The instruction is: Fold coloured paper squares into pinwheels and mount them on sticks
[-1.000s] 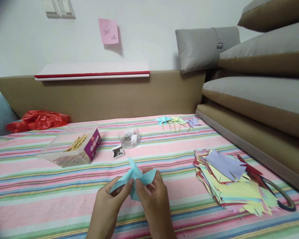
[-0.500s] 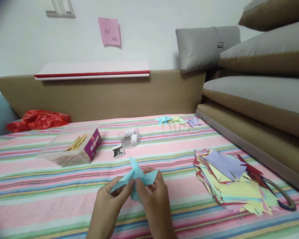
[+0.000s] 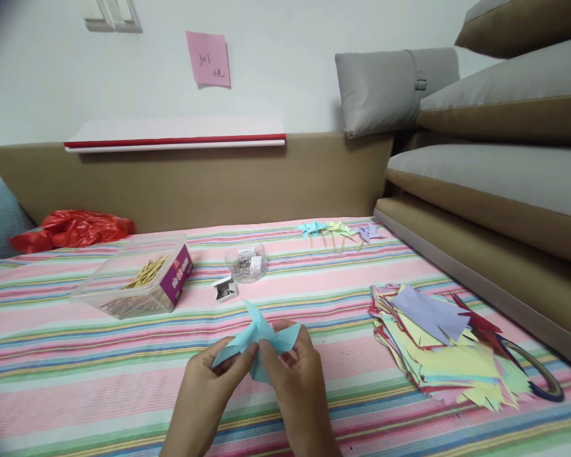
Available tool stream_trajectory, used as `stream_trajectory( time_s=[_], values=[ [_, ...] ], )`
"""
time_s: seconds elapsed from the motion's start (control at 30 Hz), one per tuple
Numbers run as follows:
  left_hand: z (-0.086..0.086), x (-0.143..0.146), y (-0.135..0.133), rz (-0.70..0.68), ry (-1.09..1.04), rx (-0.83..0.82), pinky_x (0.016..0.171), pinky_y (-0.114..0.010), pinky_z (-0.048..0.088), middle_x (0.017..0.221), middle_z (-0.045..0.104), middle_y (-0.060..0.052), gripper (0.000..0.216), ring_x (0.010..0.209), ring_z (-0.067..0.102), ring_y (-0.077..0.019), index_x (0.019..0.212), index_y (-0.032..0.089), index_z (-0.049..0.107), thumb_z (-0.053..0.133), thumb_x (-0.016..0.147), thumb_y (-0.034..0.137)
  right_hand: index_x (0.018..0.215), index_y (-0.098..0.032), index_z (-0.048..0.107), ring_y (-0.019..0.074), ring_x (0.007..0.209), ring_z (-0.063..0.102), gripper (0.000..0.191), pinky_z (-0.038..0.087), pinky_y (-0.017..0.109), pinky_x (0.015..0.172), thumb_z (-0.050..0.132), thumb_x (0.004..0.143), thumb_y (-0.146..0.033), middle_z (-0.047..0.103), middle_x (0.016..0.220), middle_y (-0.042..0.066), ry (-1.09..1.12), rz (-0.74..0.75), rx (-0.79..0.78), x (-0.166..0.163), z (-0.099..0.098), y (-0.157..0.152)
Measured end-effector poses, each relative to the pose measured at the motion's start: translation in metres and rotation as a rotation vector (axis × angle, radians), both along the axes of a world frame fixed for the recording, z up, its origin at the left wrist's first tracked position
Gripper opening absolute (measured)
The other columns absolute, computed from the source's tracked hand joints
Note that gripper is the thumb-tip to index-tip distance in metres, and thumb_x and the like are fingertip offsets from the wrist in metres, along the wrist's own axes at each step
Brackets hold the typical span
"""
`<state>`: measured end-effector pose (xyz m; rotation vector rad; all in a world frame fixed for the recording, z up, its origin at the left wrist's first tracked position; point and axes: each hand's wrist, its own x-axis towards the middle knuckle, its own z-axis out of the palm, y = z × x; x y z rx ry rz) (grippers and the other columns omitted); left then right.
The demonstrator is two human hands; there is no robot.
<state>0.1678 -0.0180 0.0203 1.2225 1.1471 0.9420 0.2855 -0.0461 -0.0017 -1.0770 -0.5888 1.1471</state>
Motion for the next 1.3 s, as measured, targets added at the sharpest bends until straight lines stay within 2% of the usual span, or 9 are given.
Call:
stream_trajectory(
  time_s=[0.17,0.33,0.5,0.67,0.97,1.03,1.13,1.2,1.3],
  values=[
    [0.0,0.0,-0.001,0.016,0.036,0.022,0.056,-0.024,0.036,0.064,0.059,0.0,0.033,0.064,0.048,-0.0153,0.073,0.016,0.071,0.076,0.075,0.049,0.094,-0.019,0.065,0.0182,0.073,0.063,0.038,0.051,0.025,0.062,0.082,0.071,-0.044,0.07,0.075,0.0,-0.025,-0.019,-0.028,0.0,-0.001,0.0],
    [-0.001,0.001,-0.002,0.025,0.063,0.03,0.055,-0.023,0.033,0.06,0.052,0.002,0.036,0.061,0.043,-0.0131,0.073,0.016,0.07,0.074,0.077,0.052,0.096,-0.02,0.063,0.0173,0.073,0.062,0.038,0.05,0.025,0.063,0.08,0.073,-0.045,0.069,0.076,0.0,-0.083,-0.003,-0.043,0.002,-0.004,0.0],
    [-0.001,-0.001,-0.001,0.033,-0.003,-0.014,0.059,-0.023,0.038,0.064,0.06,0.0,0.034,0.065,0.049,-0.0151,0.071,0.017,0.068,0.077,0.074,0.05,0.095,-0.02,0.064,0.0195,0.076,0.062,0.038,0.05,0.028,0.065,0.08,0.072,-0.046,0.068,0.08,0.001,-0.096,-0.007,-0.036,0.002,-0.005,0.002],
    [-0.004,-0.004,0.004,0.043,-0.125,-0.064,0.066,-0.024,0.043,0.069,0.064,0.0,0.029,0.071,0.053,-0.0165,0.073,0.018,0.07,0.079,0.074,0.046,0.077,-0.021,0.063,0.0196,0.082,0.057,0.033,0.05,0.032,0.078,0.072,0.079,-0.053,0.059,0.08,0.0,-0.123,-0.022,0.026,0.012,0.0,0.004],
    [-0.009,-0.013,0.01,0.088,-0.15,-0.047,0.067,-0.025,0.043,0.066,0.06,0.001,0.031,0.068,0.05,-0.0149,0.07,0.016,0.07,0.079,0.074,0.046,0.097,-0.021,0.072,0.0274,0.106,0.06,0.042,0.047,0.038,0.092,0.073,0.077,-0.057,0.072,0.101,0.007,-0.075,0.003,-0.045,0.028,0.007,0.002],
    [-0.008,-0.015,0.01,0.084,-0.149,-0.04,0.067,-0.025,0.044,0.067,0.062,0.001,0.031,0.069,0.051,-0.0153,0.071,0.016,0.07,0.079,0.074,0.046,0.101,-0.021,0.073,0.0268,0.103,0.063,0.044,0.048,0.038,0.091,0.076,0.075,-0.057,0.073,0.102,0.008,-0.05,0.092,-0.059,0.023,0.005,0.003],
    [-0.007,-0.016,0.01,0.069,-0.142,-0.037,0.069,-0.026,0.045,0.071,0.066,-0.001,0.029,0.071,0.054,-0.0166,0.076,0.017,0.072,0.078,0.075,0.046,0.095,-0.019,0.076,0.0242,0.089,0.066,0.044,0.051,0.036,0.083,0.082,0.069,-0.054,0.075,0.094,0.008,0.009,0.172,-0.056,0.011,0.001,0.005],
    [-0.007,-0.016,0.01,0.061,-0.129,-0.03,0.069,-0.025,0.045,0.071,0.066,-0.001,0.028,0.072,0.055,-0.0167,0.074,0.017,0.071,0.079,0.075,0.044,0.089,-0.018,0.078,0.0242,0.084,0.068,0.043,0.053,0.035,0.079,0.085,0.065,-0.053,0.076,0.088,0.008,0.024,0.13,-0.041,0.002,0.0,0.006],
    [-0.006,-0.015,0.009,0.052,-0.077,-0.013,0.067,-0.025,0.043,0.068,0.063,0.001,0.028,0.07,0.054,-0.0166,0.067,0.018,0.067,0.078,0.074,0.043,0.087,-0.017,0.079,0.0283,0.087,0.069,0.041,0.054,0.038,0.079,0.085,0.064,-0.05,0.077,0.084,0.009,0.009,0.047,-0.007,-0.008,0.001,0.006]
  ],
)
